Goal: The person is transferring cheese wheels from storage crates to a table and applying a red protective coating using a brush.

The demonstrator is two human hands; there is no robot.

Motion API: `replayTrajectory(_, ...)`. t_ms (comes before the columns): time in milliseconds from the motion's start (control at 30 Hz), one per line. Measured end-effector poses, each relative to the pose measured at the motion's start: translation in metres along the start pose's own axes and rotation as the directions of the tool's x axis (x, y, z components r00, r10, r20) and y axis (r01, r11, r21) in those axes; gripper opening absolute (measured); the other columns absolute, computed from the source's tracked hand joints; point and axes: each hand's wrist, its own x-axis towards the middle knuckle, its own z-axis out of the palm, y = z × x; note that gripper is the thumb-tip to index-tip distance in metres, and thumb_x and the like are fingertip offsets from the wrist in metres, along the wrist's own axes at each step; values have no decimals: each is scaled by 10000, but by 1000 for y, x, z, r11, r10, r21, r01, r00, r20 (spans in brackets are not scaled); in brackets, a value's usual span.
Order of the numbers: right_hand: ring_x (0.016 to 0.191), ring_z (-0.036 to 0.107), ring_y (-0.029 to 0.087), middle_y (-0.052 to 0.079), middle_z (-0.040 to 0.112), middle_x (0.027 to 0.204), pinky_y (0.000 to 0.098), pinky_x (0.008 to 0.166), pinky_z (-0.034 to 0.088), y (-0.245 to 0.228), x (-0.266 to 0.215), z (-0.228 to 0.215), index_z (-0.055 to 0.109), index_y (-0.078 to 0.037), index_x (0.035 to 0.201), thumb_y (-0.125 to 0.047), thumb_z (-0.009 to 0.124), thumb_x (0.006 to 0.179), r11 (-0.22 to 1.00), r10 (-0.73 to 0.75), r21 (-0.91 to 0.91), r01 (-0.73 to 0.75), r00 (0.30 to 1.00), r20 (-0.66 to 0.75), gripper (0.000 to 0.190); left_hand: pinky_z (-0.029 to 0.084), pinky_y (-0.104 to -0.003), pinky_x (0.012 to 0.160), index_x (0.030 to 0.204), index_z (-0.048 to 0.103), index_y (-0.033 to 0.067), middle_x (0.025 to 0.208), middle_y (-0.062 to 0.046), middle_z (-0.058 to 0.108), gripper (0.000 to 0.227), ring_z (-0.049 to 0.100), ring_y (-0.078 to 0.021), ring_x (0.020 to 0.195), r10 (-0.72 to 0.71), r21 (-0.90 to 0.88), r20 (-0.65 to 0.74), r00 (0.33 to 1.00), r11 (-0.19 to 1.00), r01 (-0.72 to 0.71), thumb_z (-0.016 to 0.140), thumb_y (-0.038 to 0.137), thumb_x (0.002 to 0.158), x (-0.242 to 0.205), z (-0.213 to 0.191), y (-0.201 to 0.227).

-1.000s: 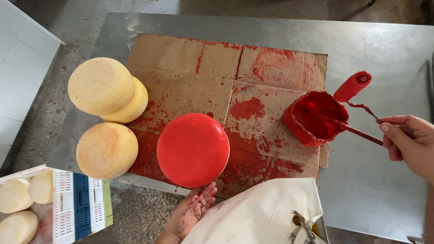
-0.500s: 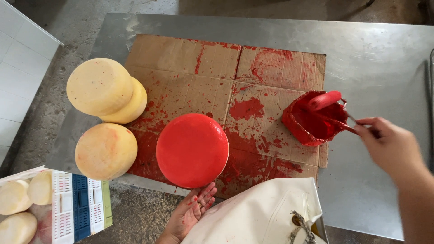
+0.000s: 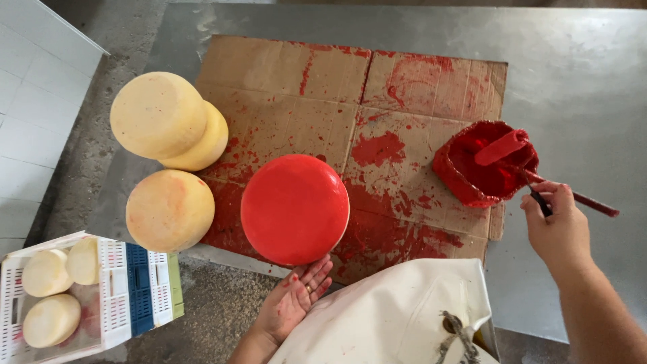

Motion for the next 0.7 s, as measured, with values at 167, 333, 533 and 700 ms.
replayTrajectory(167, 932, 603, 226, 128, 657, 1093, 349, 758, 499, 4, -24, 37, 619, -31, 1271, -55, 584, 1125, 924, -247, 283, 259, 966, -75, 152, 340, -451, 1226, 1510, 448, 34, 1641, -186, 375, 671, 359, -309, 1516, -49, -23, 117, 992, 998, 52, 663, 369, 970, 15, 12, -5)
replayTrajectory(333, 963, 714, 204, 97, 710, 1129, 332, 794, 645, -56, -78, 77, 688, -111, 1169, -126, 585, 1015, 901, -122, 434, 3, 961, 246, 185, 365, -473, 1206, 1480, 510, 58, 1636, -185, 399, 520, 397, -332, 1501, -75, 13, 63, 995, 997, 75, 597, 244, 1002, 18, 14, -11)
replayTrajectory(533, 834, 678, 136, 0, 754, 959, 299, 775, 539, -59, -105, 147, 720, -107, 1097, -234, 625, 987, 877, -290, 464, 125, 908, 303, 193, 378, -466, 1189, 1550, 445, 94, 1629, -236, 388, 604, 402, -360, 1491, -93, 174, 27, 995, 981, 87, 653, 240, 1002, -8, 6, -3)
replayTrajectory(700, 993, 714, 214, 27, 770, 1126, 378, 862, 532, -67, -93, 180, 695, -129, 1170, -354, 557, 1004, 891, -272, 445, 91, 891, 363, 311, 353, -532, 1186, 1537, 431, -36, 1588, -303, 473, 663, 453, -417, 1445, -99, 41, -442, 891, 991, 131, 478, 125, 895, -25, 24, 7)
